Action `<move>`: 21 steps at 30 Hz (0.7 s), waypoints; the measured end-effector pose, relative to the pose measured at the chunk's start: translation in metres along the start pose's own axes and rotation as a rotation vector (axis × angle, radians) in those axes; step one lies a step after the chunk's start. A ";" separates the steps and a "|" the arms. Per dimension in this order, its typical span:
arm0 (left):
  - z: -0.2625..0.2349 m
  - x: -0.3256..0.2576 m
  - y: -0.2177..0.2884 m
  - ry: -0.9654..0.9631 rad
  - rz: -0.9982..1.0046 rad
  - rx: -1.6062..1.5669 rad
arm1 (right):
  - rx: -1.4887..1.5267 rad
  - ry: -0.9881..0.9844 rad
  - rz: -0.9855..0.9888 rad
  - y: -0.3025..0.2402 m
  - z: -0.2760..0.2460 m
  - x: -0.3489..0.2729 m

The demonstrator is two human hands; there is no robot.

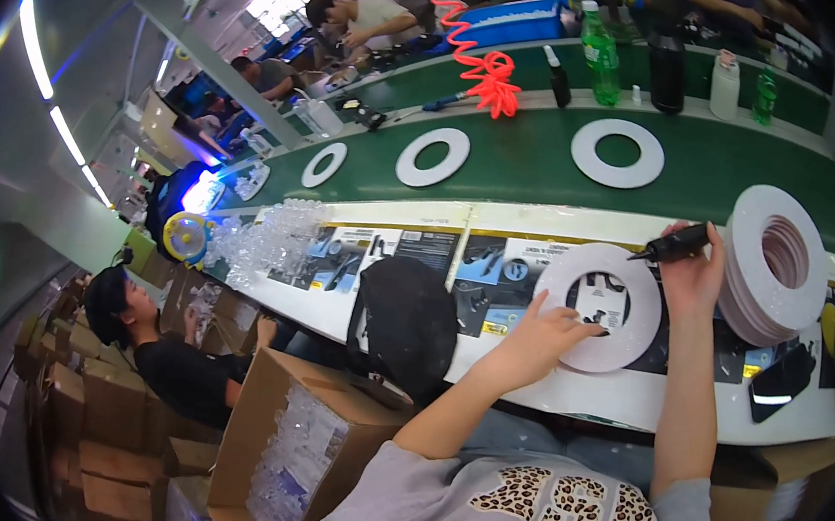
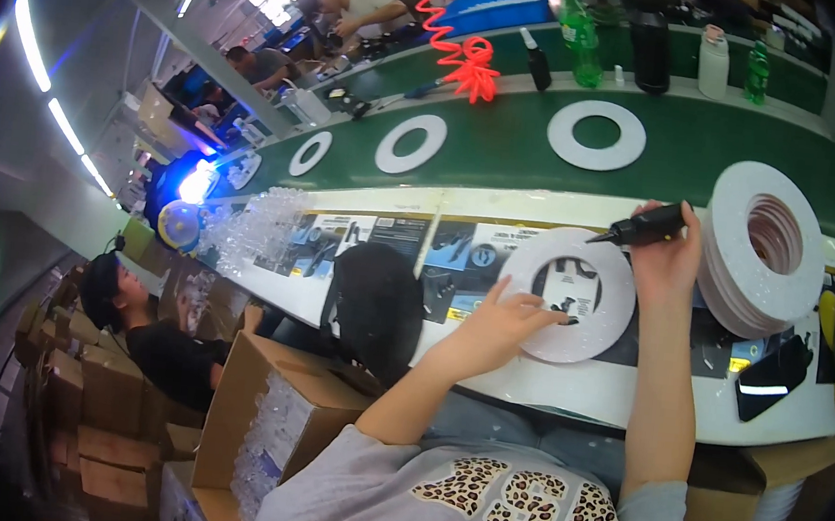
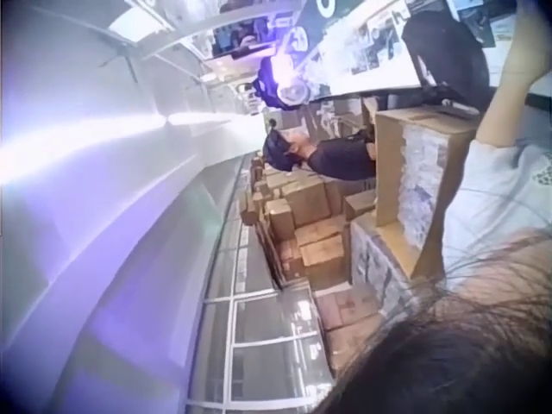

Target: Applying sealant or adhesive to circular light fixture components on a factory assembly line.

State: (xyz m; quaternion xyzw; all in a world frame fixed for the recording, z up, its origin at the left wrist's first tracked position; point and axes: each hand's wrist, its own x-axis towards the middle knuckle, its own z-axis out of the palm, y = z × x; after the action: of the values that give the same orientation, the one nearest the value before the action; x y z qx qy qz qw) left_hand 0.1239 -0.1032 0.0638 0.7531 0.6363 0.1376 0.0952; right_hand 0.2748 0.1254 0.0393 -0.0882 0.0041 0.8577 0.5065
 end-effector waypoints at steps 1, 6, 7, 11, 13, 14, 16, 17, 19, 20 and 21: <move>0.000 0.002 0.001 0.028 0.039 0.040 | -0.017 -0.002 -0.017 -0.002 -0.002 0.000; -0.021 -0.017 -0.001 -0.115 -0.028 -0.028 | -0.028 0.031 -0.015 0.011 -0.005 0.003; -0.027 -0.019 -0.005 -0.147 -0.046 -0.057 | -0.029 0.043 -0.012 0.012 -0.004 0.002; -0.045 -0.007 -0.040 0.108 -0.074 -0.180 | -0.034 0.104 -0.039 0.014 0.007 -0.005; -0.048 0.013 -0.059 0.235 -0.194 -0.102 | -0.058 0.116 -0.049 0.016 0.011 -0.008; -0.049 0.027 -0.067 0.235 -0.187 -0.103 | -0.077 0.126 -0.044 0.018 0.013 -0.010; -0.048 0.053 -0.080 0.256 -0.284 -0.113 | -0.096 0.150 -0.044 0.018 0.013 -0.009; -0.041 0.057 -0.083 0.259 -0.276 -0.110 | -0.113 0.177 -0.033 0.020 0.011 -0.008; -0.024 0.075 -0.085 0.267 -0.247 -0.062 | -0.090 0.156 -0.043 0.020 0.004 -0.002; -0.016 0.078 -0.084 0.247 -0.253 -0.055 | -0.117 0.185 -0.073 0.020 0.002 -0.001; -0.008 0.080 -0.079 0.244 -0.236 -0.055 | -0.142 0.221 -0.104 0.019 0.000 0.000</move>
State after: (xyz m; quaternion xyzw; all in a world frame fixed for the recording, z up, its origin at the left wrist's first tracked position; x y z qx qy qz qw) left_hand 0.0595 -0.0114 0.0530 0.6478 0.7232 0.2334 0.0532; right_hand 0.2585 0.1157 0.0375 -0.2178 -0.0056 0.8134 0.5393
